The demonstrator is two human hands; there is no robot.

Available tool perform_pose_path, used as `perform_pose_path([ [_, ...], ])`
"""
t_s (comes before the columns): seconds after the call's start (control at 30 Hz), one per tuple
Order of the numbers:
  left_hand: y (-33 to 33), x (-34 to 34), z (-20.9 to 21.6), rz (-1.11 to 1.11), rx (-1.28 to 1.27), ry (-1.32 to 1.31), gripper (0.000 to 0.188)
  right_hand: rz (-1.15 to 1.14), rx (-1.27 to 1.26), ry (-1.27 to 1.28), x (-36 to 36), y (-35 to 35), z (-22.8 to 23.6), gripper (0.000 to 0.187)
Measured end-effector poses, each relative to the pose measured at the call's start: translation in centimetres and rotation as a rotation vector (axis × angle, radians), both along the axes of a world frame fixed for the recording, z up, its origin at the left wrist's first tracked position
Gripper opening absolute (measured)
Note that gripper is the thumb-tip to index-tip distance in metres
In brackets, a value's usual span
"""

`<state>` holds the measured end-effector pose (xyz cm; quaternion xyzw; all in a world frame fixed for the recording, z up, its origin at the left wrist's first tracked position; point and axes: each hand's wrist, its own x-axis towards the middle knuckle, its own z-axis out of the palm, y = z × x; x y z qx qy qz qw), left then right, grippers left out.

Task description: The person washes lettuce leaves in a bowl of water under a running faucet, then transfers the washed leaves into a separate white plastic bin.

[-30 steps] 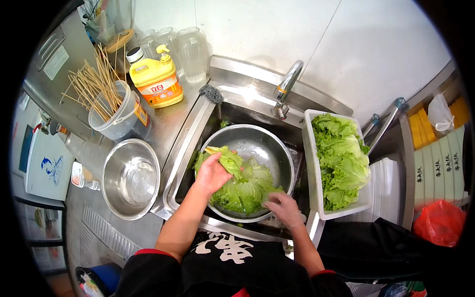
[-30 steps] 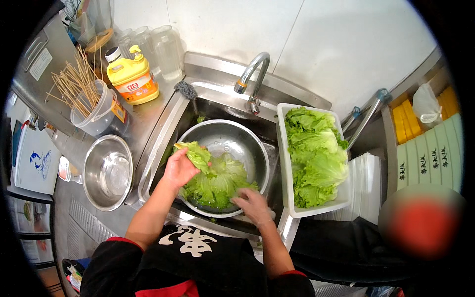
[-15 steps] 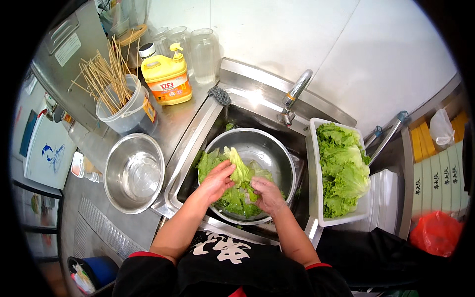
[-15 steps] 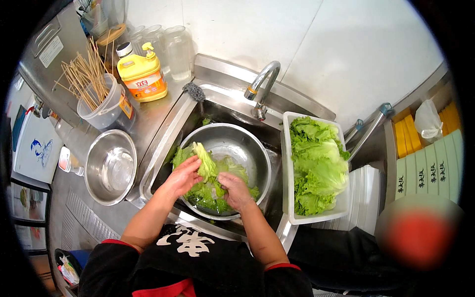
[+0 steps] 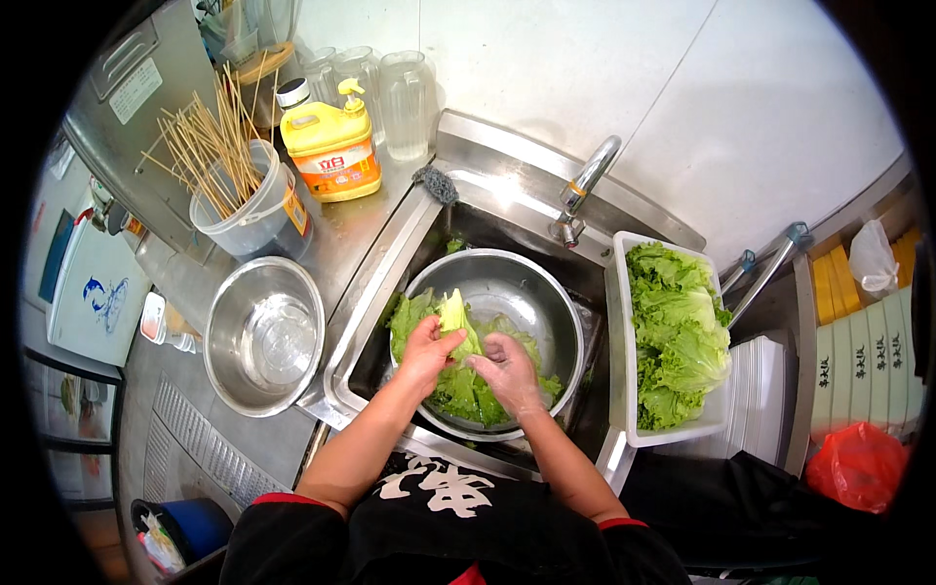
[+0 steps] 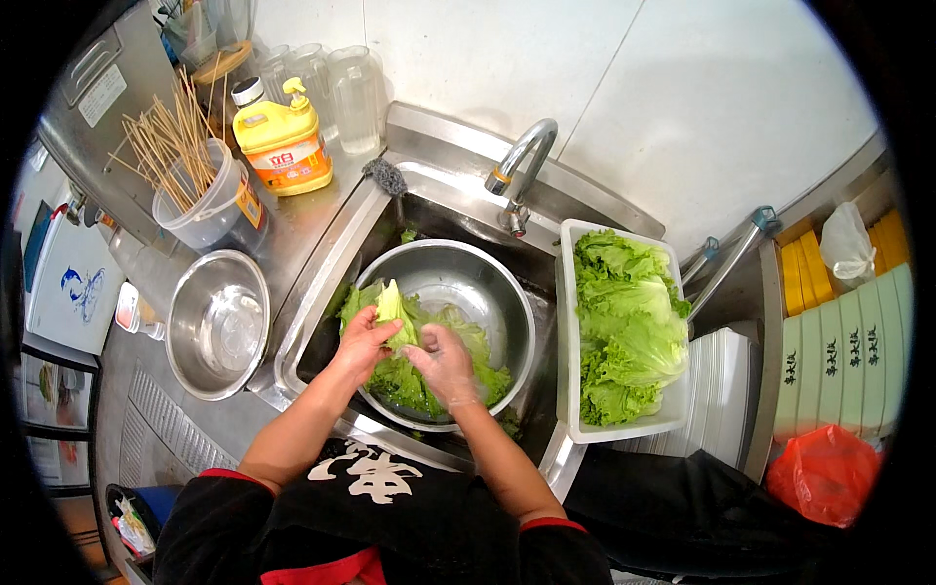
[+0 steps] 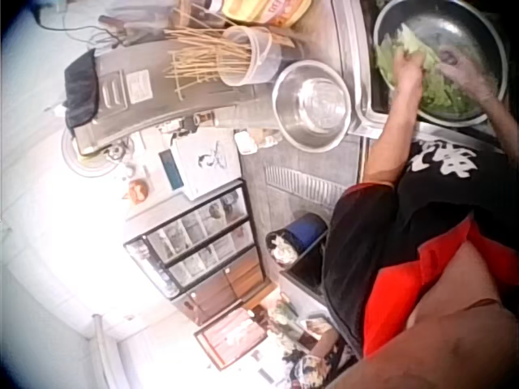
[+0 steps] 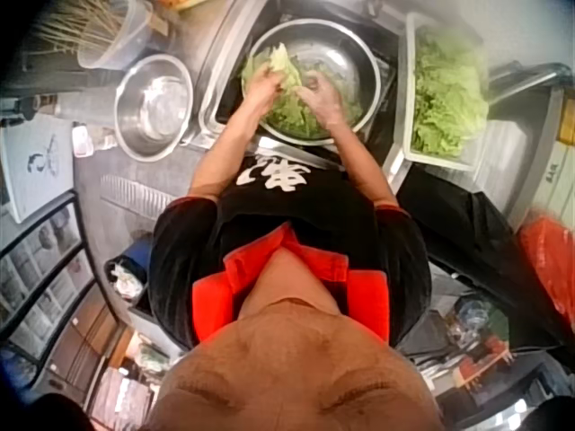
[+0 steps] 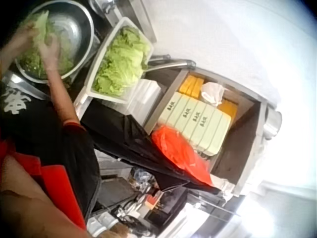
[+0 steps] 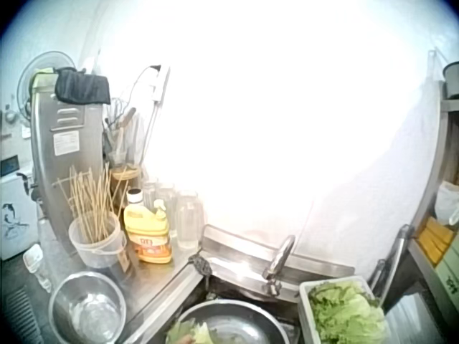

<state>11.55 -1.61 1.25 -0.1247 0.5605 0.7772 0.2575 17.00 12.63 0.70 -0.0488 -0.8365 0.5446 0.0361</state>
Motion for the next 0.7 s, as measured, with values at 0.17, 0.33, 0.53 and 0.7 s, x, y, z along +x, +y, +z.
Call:
perform_pose_path([
  [0.17,0.1,-0.1,-1.2,0.026,-0.007,0.12,0.024,0.033,-0.252,-0.13,-0.7,0.6,-0.3,0.026],
  [0.33,-0.4,0.1,1.9,-0.028,0.196,-0.087,0.031,0.129,-0.572,-0.446,-0.9,1.3,-0.5,0.025],
  [0.53,-0.3,-0.2,-0.4,0.06,0.152,-0.03,0.037,0.06,-0.545,-0.365,-0.8,0.6,0.3,0.024],
  [0.7,-0.1,-0.3,-1.3,0.099,0.073,0.011,0.038,0.092,-0.042,-0.038,-0.5,0.1,-0.2,0.018],
])
